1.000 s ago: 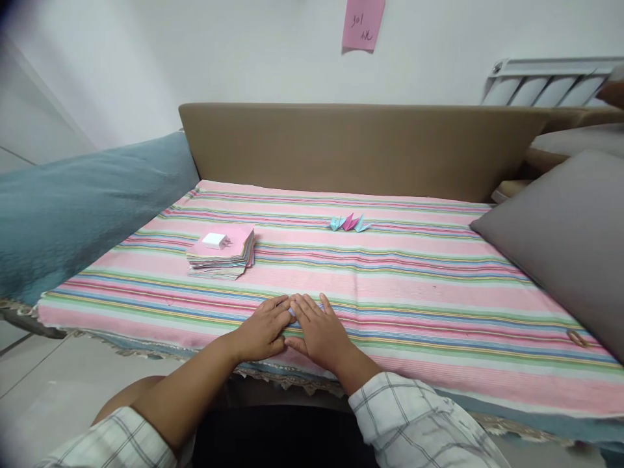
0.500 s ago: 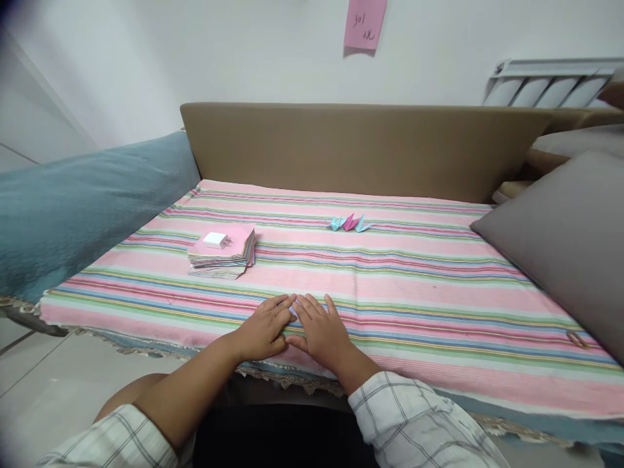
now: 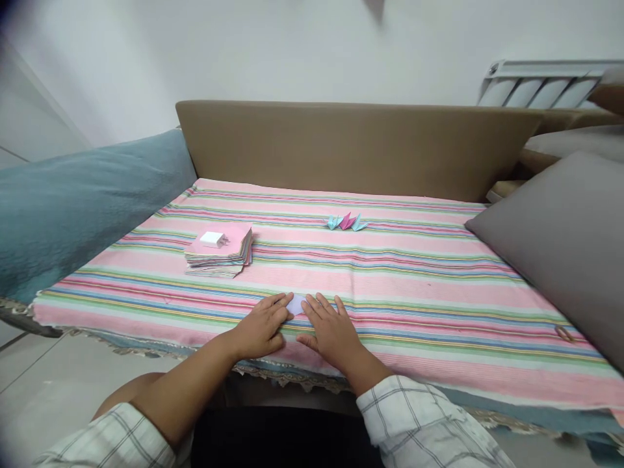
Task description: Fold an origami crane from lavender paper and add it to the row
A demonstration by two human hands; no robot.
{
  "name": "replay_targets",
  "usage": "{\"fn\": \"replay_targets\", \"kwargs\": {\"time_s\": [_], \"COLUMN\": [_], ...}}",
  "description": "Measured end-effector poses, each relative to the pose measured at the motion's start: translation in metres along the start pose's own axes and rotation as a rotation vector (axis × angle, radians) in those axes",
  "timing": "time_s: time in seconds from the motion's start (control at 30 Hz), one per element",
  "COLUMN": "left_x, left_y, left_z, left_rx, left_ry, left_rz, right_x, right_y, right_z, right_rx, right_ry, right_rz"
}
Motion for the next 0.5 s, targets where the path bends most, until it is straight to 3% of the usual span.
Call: {"fn": "replay_targets", "kwargs": {"time_s": [0.4, 0.5], "left_x": [-0.001, -0.001], "left_y": [-0.003, -0.004], "left_z": [0.001, 0.002], "left_rx": [0.006, 0.011], "left_ry": [-0.004, -0.003], "left_rz": [-0.012, -0.014], "right_x": [0.013, 0.014], "right_y": [-0.002, -0.011], "right_z": [0.021, 0.031], "right_rx": [0.035, 0.046], "right_ry": [0.113, 0.187], "right_rz": [0.01, 0.065]}}
Point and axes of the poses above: each hand's wrist, its own x-axis away from the middle knuckle, its own y-axis out of the palm, z = x × y, the point moved 6 cm from there along -x, towards the middle knuckle, and after that the axes turned 6 degrees about -z, right-handed, at the moved point
